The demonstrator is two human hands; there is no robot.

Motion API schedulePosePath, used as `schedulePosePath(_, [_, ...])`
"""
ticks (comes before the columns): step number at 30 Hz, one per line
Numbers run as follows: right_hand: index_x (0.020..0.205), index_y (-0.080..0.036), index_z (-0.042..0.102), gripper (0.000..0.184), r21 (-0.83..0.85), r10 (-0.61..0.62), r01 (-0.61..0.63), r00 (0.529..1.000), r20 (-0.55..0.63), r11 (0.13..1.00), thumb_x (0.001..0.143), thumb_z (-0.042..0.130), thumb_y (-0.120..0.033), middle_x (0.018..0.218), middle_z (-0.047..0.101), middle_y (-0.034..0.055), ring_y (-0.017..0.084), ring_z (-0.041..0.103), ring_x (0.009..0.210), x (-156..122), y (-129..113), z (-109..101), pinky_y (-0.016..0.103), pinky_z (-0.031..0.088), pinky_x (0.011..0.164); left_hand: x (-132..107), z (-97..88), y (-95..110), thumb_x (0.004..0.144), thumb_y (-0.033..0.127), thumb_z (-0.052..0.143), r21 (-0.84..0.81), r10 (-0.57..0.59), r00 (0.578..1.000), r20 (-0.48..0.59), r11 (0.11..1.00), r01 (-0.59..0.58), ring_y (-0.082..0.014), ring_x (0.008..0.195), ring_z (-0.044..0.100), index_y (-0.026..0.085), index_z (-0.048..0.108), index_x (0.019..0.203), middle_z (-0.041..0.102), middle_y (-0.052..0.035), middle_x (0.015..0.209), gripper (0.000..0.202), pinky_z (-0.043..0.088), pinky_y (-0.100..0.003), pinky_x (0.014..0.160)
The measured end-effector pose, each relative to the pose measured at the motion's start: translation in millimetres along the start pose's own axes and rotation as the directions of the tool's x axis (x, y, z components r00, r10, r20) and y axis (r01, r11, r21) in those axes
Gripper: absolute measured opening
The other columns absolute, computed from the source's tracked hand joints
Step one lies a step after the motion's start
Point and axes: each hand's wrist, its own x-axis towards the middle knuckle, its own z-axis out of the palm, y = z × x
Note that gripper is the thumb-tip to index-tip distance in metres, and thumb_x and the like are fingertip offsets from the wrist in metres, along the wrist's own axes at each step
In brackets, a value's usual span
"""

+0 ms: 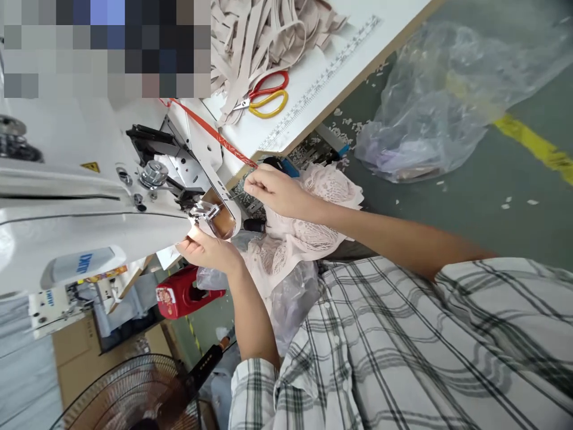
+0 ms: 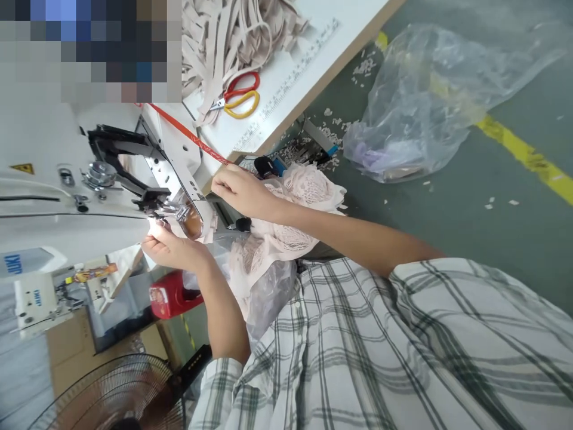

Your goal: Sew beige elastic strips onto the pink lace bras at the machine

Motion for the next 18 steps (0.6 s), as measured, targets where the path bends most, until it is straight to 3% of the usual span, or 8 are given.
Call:
schedulePosePath(4, [0.084,-0.018,0.057,0.014,0.048,0.01,-0.009,1.0,-0.012,0.999,0.096,0.051,-0.024,0.09,0.055,0.0039,0.017,0.051,0.084,-2,3,7,0.033,0.04,0.082,4,-1.4,-10,0.097,0.036,0.045,0.18,0.091,0.994,0.064,0.978,-0.101,-0.0172,0.089,0.059,0.022,0.046,0.08,0.056,-0.0022,0.088,0.021,0.05,-0.032,0.089])
schedulePosePath(7, [0.085,-0.018,0.058,0.015,0.055,0.01,-0.011,1.0,0.026,0.998,0.096,0.05,-0.023,0.089,0.055,0.0041,0.018,0.052,0.085,-2,2,7,0.033,0.04,0.082,4,-7.2,-13,0.095,0.029,0.049,0.193,0.221,0.972,0.075,0.953,-0.231,-0.0186,0.096,0.061,0.022,0.046,0.079,0.057,-0.0029,0.089,0.017,0.049,-0.034,0.092])
schedulePosePath(11, [0.083,-0.019,0.059,0.019,-0.011,0.065,-0.065,0.998,-0.01,0.998,0.098,0.05,-0.025,0.089,0.058,0.0053,0.021,0.054,0.089,-1,6,-17,0.036,0.042,0.084,-3,-34.4,-23,0.096,0.033,0.054,0.067,0.39,0.896,0.211,0.909,-0.412,-0.0218,0.112,0.061,0.022,0.052,0.091,0.059,-0.0066,0.104,0.013,0.049,-0.041,0.099])
schedulePosePath(14, [0.09,-0.02,0.063,0.02,-0.063,0.137,-0.145,0.984,-0.113,0.987,0.1,0.05,-0.031,0.092,0.06,0.0058,0.022,0.056,0.09,-7,26,-41,0.038,0.045,0.082,-17,-59.2,-49,0.099,0.035,0.052,0.018,0.322,0.859,0.398,0.934,-0.358,-0.0207,0.103,0.063,0.021,0.056,0.095,0.061,-0.0064,0.1,0.015,0.051,-0.041,0.096])
schedulePosePath(15, [0.097,-0.02,0.064,0.019,-0.089,0.16,-0.169,0.982,-0.102,0.982,0.1,0.05,-0.034,0.094,0.061,0.006,0.022,0.057,0.089,-12,36,-47,0.038,0.046,0.08,-24,-64.4,-61,0.1,0.034,0.048,0.03,0.251,0.81,0.531,0.949,-0.313,-0.0201,0.1,0.064,0.02,0.057,0.096,0.063,-0.0065,0.099,0.017,0.051,-0.04,0.094])
schedulePosePath(16, [0.105,-0.02,0.064,0.021,-0.131,0.174,-0.179,0.984,-0.048,0.975,0.099,0.052,-0.036,0.097,0.062,0.0068,0.022,0.058,0.088,-18,46,-50,0.039,0.048,0.079,-33,-67.1,-74,0.102,0.034,0.045,0.065,0.163,0.708,0.687,0.957,-0.284,-0.0201,0.101,0.065,0.02,0.058,0.101,0.066,-0.0078,0.101,0.02,0.052,-0.039,0.094])
schedulePosePath(18, [0.124,-0.019,0.061,0.037,-0.259,0.161,-0.113,0.972,0.171,0.959,0.095,0.06,-0.041,0.112,0.063,0.0121,0.026,0.06,0.096,-33,67,-49,0.044,0.05,0.085,-52,-64.6,-99,0.103,0.033,0.042,0.157,-0.023,0.414,0.91,0.943,-0.292,-0.0217,0.115,0.064,0.017,0.056,0.123,0.067,-0.0139,0.121,0.03,0.05,-0.038,0.099])
